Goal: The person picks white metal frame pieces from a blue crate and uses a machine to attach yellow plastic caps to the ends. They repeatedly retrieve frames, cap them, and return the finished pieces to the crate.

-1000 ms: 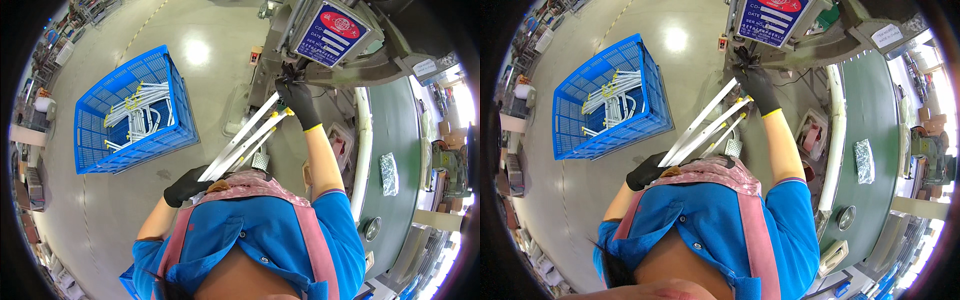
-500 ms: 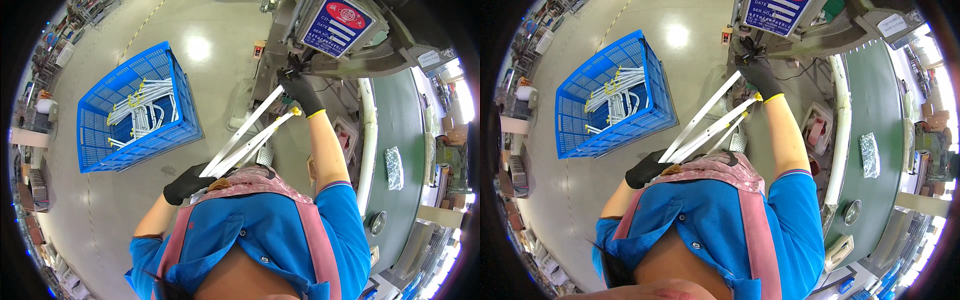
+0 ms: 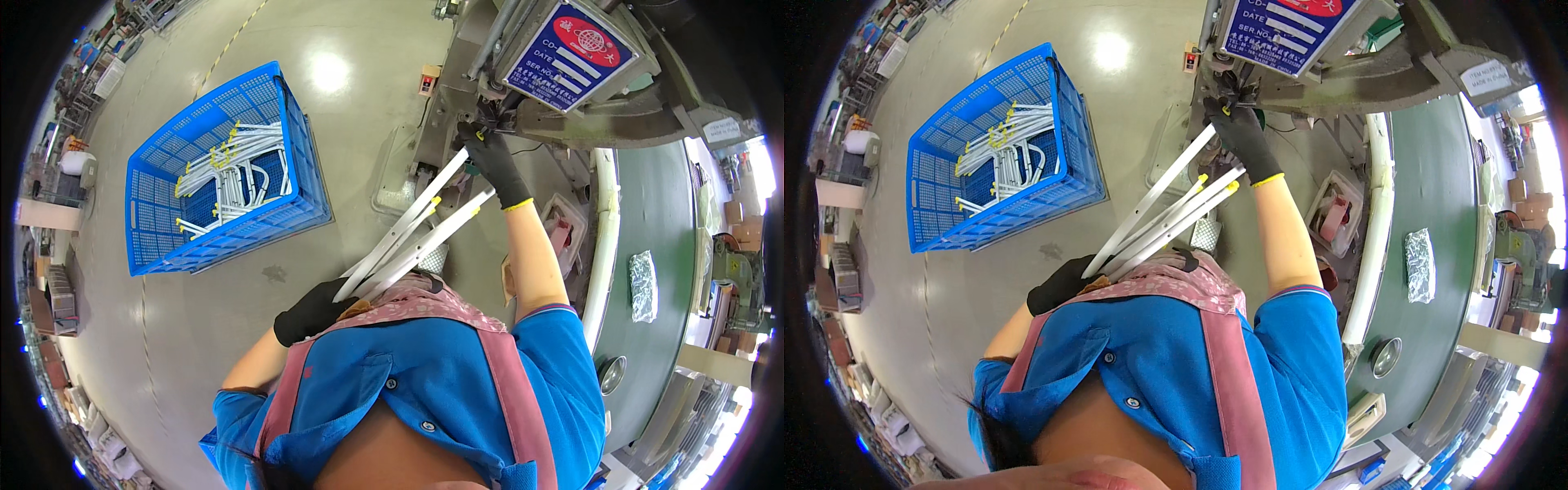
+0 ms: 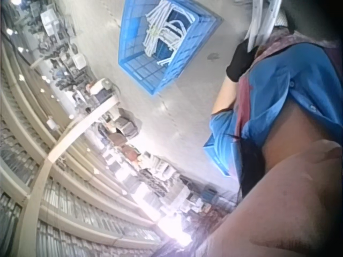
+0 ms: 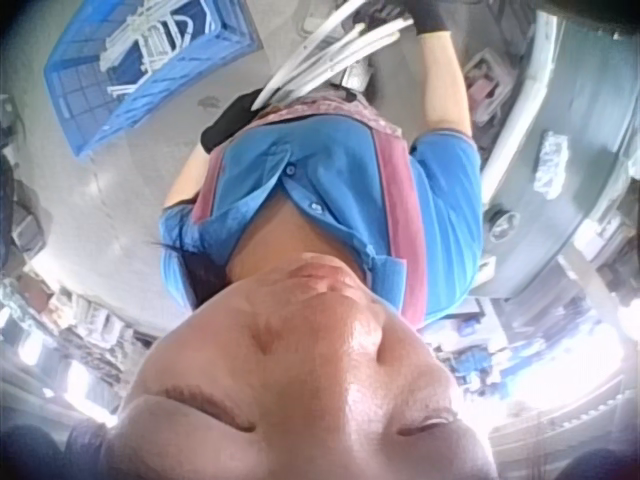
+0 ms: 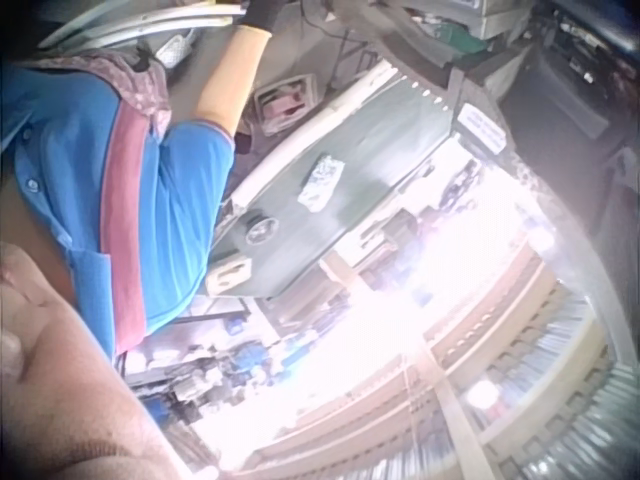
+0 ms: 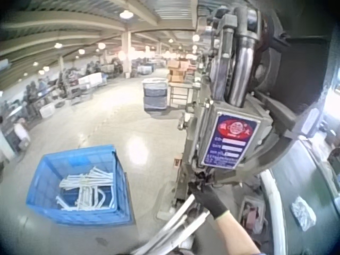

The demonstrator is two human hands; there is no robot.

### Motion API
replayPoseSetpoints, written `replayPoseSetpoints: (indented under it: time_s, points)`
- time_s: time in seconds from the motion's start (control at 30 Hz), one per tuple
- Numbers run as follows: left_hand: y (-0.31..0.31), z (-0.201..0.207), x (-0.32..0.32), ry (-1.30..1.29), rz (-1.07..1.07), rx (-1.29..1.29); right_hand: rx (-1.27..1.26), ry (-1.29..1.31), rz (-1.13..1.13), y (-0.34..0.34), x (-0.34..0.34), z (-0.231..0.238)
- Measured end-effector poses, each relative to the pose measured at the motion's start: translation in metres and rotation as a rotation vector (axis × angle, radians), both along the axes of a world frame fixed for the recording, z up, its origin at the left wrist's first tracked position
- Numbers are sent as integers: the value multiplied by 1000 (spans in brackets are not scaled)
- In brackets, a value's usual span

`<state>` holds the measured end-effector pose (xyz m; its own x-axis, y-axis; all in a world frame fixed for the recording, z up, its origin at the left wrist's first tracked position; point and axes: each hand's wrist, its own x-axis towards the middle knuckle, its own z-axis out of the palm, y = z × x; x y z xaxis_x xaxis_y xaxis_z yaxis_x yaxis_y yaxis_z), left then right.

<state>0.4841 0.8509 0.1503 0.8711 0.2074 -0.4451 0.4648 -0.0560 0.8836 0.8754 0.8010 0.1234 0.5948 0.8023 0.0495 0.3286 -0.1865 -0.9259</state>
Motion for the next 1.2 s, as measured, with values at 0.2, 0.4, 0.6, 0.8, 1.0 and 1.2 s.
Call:
replayPoseSetpoints:
  time_s: [0.2, 0.4, 0.6, 0.8, 1.0, 1.2]
  points:
    - [19, 9, -6, 67, 17, -78, 197, 326, 57, 3, 1, -12]
    - [19, -11, -8, 140, 19, -183, 74, 94, 49, 2, 3, -24]
    - [11, -52, -12, 5, 25, -86, 68, -1026, 152, -10, 6, -43]
    - [4, -61, -2, 40, 77, -24, 175, -412, 59, -11, -9, -31]
    - [10, -50, 11, 145, 78, -54, 418, -130, 41, -7, -20, -27]
    - [16, -27, 17, 299, 110, -206, 356, -252, 71, -7, -14, -28]
